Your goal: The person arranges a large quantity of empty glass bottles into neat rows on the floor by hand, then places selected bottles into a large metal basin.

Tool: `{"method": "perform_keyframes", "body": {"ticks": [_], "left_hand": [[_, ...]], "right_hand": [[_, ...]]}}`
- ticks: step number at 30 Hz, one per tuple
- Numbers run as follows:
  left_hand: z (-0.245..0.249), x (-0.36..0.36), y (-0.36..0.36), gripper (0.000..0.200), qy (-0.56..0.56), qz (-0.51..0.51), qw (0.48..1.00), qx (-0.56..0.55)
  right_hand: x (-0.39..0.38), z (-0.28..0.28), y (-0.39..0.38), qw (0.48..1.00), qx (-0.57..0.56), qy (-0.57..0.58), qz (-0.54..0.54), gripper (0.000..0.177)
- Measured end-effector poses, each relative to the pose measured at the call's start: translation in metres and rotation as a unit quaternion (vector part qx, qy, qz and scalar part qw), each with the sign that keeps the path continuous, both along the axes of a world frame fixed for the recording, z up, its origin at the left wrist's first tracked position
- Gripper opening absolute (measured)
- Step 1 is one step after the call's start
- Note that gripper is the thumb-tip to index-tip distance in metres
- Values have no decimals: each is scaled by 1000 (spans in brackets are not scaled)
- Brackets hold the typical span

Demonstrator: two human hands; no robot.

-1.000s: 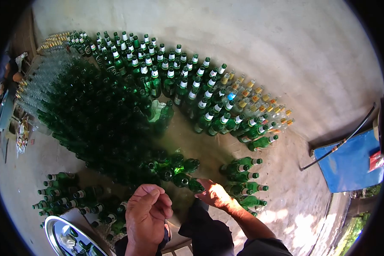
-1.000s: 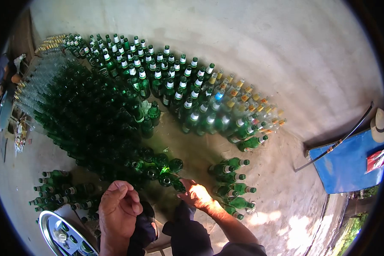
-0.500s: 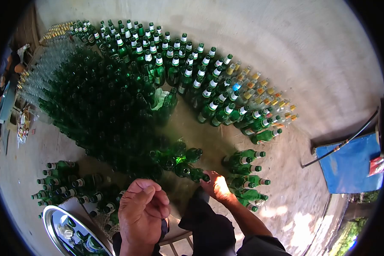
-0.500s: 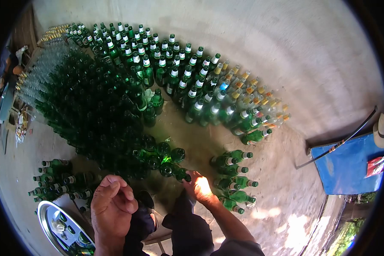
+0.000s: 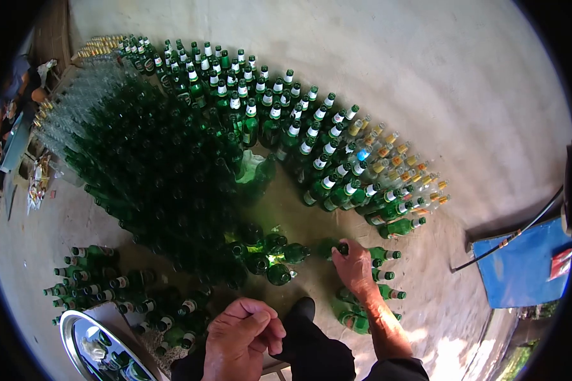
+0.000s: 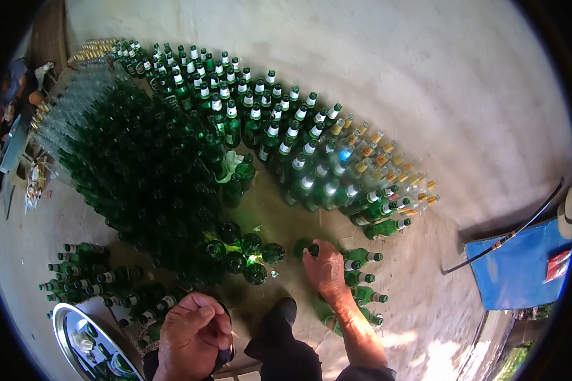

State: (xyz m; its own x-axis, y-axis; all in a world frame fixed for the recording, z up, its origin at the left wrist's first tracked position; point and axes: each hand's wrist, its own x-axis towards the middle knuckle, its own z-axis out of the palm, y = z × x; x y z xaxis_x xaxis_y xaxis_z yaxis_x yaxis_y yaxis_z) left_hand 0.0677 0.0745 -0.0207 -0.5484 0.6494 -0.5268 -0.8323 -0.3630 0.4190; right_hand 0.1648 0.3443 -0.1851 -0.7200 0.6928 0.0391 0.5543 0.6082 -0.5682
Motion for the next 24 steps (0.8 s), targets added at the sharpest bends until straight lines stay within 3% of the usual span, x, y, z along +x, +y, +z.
{"method": "perform_keyframes", "body": {"ticks": [8,10,16,19,21,24], "left_hand": [[-5,-6,8,13,1,-17,999,-28],[-12,-7,10,11,-32,-57,990,-128],[-5,-10,17,13,-14,-44,996,-71],[-4,-14,18,11,-16,-60,995,-77],[-4,-15,19,11,-18,-65,995,-73],[-4,-15,21,9,-27,-71,995,-63]], "right_hand": [[-98,-21,31,998,31,62,3,31],[-125,-36,35,1000,-8,27,-4,35],[-179,-60,38,999,-42,29,7,38],[-198,-67,43,999,-23,36,19,38],[-201,-72,49,992,75,102,21,35],[-205,-74,53,994,64,88,25,35]]}}
